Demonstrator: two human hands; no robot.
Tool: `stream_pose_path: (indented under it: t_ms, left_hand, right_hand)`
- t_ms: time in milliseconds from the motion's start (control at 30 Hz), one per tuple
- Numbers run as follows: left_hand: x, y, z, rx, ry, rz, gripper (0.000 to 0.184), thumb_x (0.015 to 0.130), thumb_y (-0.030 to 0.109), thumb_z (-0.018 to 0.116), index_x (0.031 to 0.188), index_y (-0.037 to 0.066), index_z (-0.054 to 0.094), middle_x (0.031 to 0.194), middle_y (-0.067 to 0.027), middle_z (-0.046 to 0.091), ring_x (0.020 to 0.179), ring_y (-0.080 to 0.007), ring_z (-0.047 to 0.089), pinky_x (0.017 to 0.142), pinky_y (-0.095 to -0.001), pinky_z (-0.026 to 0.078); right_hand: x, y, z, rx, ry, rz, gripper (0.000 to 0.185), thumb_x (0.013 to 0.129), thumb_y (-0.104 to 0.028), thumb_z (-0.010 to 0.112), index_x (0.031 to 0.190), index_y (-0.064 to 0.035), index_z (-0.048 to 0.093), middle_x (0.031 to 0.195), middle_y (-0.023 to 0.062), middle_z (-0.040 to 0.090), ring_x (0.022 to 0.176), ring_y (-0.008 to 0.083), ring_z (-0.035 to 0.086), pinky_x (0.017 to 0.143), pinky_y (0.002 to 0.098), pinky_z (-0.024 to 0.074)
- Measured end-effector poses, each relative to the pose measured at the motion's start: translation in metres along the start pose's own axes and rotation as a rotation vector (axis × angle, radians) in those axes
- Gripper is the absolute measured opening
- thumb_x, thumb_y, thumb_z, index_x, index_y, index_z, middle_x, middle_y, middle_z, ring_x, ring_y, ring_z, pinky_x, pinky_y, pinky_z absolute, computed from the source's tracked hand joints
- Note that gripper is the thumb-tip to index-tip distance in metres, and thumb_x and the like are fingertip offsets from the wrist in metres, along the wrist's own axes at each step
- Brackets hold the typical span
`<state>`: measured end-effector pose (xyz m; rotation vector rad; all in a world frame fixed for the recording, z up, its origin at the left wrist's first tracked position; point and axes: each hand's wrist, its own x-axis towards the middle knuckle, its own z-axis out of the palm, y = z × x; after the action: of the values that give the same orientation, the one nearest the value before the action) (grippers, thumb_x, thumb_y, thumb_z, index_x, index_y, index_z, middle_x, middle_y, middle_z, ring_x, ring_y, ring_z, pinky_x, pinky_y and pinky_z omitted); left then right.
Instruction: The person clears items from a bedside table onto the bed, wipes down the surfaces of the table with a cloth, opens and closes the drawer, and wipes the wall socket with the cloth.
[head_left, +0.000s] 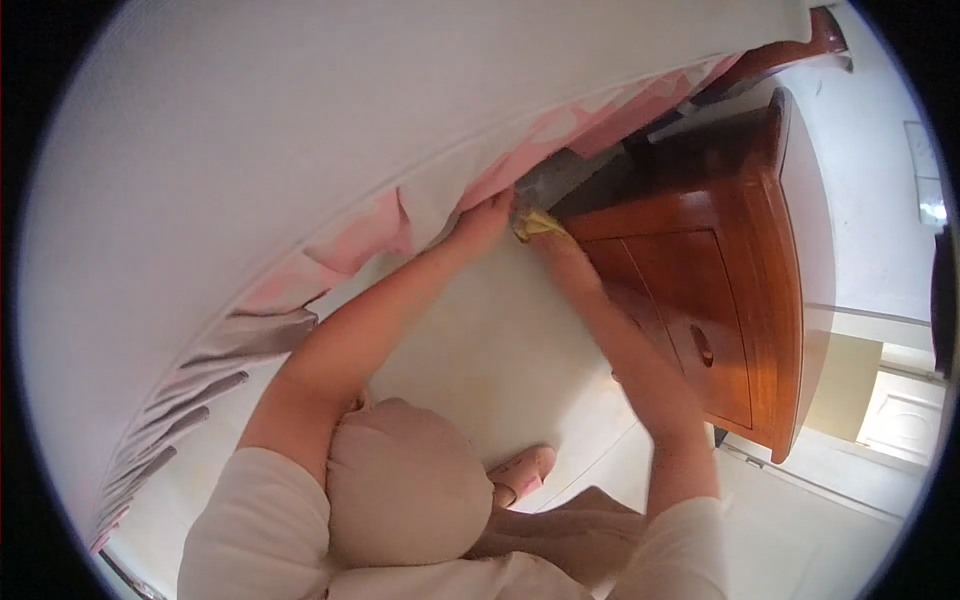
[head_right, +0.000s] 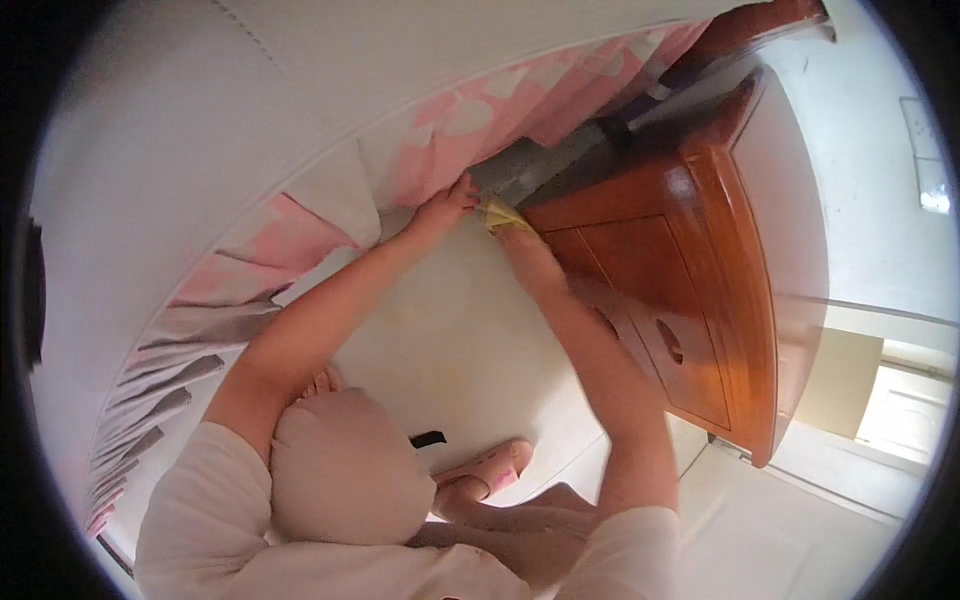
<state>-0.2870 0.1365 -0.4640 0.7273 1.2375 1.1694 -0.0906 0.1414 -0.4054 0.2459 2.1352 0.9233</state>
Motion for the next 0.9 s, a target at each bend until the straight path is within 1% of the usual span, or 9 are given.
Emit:
stream_pose_path:
  t_ms: [100,167,233,333,400,600,700,767,900]
  left_hand:
    - [-0.001,-0.019,0.012,0.132,0.088,0.190,0.056,0.104,0.049,0.039,0.127,0.001,0.058,0.123,-0.0153,0.063,0.116,-0.0243,0.058,0.099,-0.0343,0.046]
    - [-0.024,0.011,0.008,0.389,-0.084,-0.099,0.051,0.105,0.043,0.038,0.135,0.005,0.054,0.128,-0.0128,0.062,0.120,-0.0230,0.056,0.102,-0.0326,0.042]
    - [-0.027,0.013,0.009,0.392,-0.117,-0.019,0.050,0.105,0.041,0.039,0.136,0.004,0.052,0.133,-0.0162,0.058,0.123,-0.0275,0.054,0.105,-0.0357,0.039]
    - [-0.030,0.005,0.026,0.289,-0.142,0.162,0.052,0.105,0.041,0.038,0.138,0.003,0.051,0.140,-0.0180,0.053,0.128,-0.0303,0.051,0.108,-0.0372,0.036]
    - [-0.027,0.003,0.039,0.205,-0.152,0.279,0.054,0.105,0.043,0.037,0.138,0.002,0.052,0.142,-0.0163,0.052,0.128,-0.0286,0.051,0.109,-0.0357,0.035]
    - [-0.029,0.042,0.069,0.206,-0.180,0.065,0.063,0.105,0.049,0.032,0.143,0.001,0.046,0.144,-0.0145,0.050,0.132,-0.0235,0.047,0.112,-0.0318,0.031]
    - [-0.026,0.059,0.070,0.053,-0.270,0.030,0.071,0.104,0.056,0.030,0.144,0.000,0.044,0.143,-0.0140,0.050,0.132,-0.0234,0.046,0.112,-0.0314,0.030]
    - [-0.050,0.082,0.074,-0.082,-0.192,-0.017,0.078,0.101,0.062,0.029,0.146,0.000,0.040,0.147,-0.0110,0.046,0.134,-0.0225,0.042,0.113,-0.0322,0.028]
    - [-0.055,0.053,0.050,-0.040,-0.097,0.023,0.079,0.100,0.064,0.030,0.154,0.006,0.027,0.155,-0.0102,0.034,0.140,-0.0244,0.036,0.117,-0.0374,0.024]
  right_hand:
    - [0.042,-0.051,0.036,-0.107,-0.006,0.007,0.058,0.098,-0.029,0.042,0.152,-0.0074,0.034,0.157,0.0046,0.033,0.145,0.0219,0.028,0.119,0.0364,0.0136]
    - [0.043,-0.052,0.031,-0.158,0.046,0.028,0.056,0.098,-0.028,0.041,0.150,-0.0075,0.037,0.155,0.0054,0.036,0.143,0.0217,0.029,0.118,0.0368,0.0135]
    - [0.036,-0.041,0.024,-0.212,0.099,0.063,0.054,0.098,-0.028,0.041,0.148,-0.0075,0.040,0.153,0.0061,0.038,0.142,0.0216,0.031,0.118,0.0372,0.0134]
    - [0.004,-0.013,0.007,-0.023,0.196,0.059,0.054,0.094,-0.022,0.046,0.146,-0.0100,0.043,0.142,0.0042,0.051,0.131,0.0215,0.046,0.116,0.0387,0.0247]
    - [-0.045,0.023,-0.038,0.424,0.064,0.395,0.057,0.089,-0.020,0.051,0.145,-0.0100,0.046,0.135,0.0056,0.057,0.113,0.0228,0.058,0.105,0.0382,0.0389]
    - [-0.180,0.121,-0.085,0.363,0.649,0.712,0.061,0.084,-0.017,0.054,0.144,-0.0103,0.047,0.141,-0.0010,0.055,0.104,0.0187,0.060,0.093,0.0343,0.0448]
    - [-0.146,0.102,-0.075,0.240,0.535,0.722,0.062,0.085,-0.018,0.053,0.146,-0.0100,0.043,0.140,0.0020,0.054,0.114,0.0177,0.056,0.095,0.0331,0.0430]
    - [-0.101,0.074,-0.062,0.620,0.339,0.553,0.060,0.088,-0.020,0.051,0.146,-0.0088,0.042,0.138,0.0036,0.054,0.125,0.0169,0.050,0.100,0.0330,0.0398]
    - [-0.035,0.017,-0.024,0.218,0.369,0.375,0.050,0.091,-0.021,0.049,0.139,-0.0064,0.048,0.130,0.0056,0.057,0.123,0.0199,0.050,0.105,0.0334,0.0368]
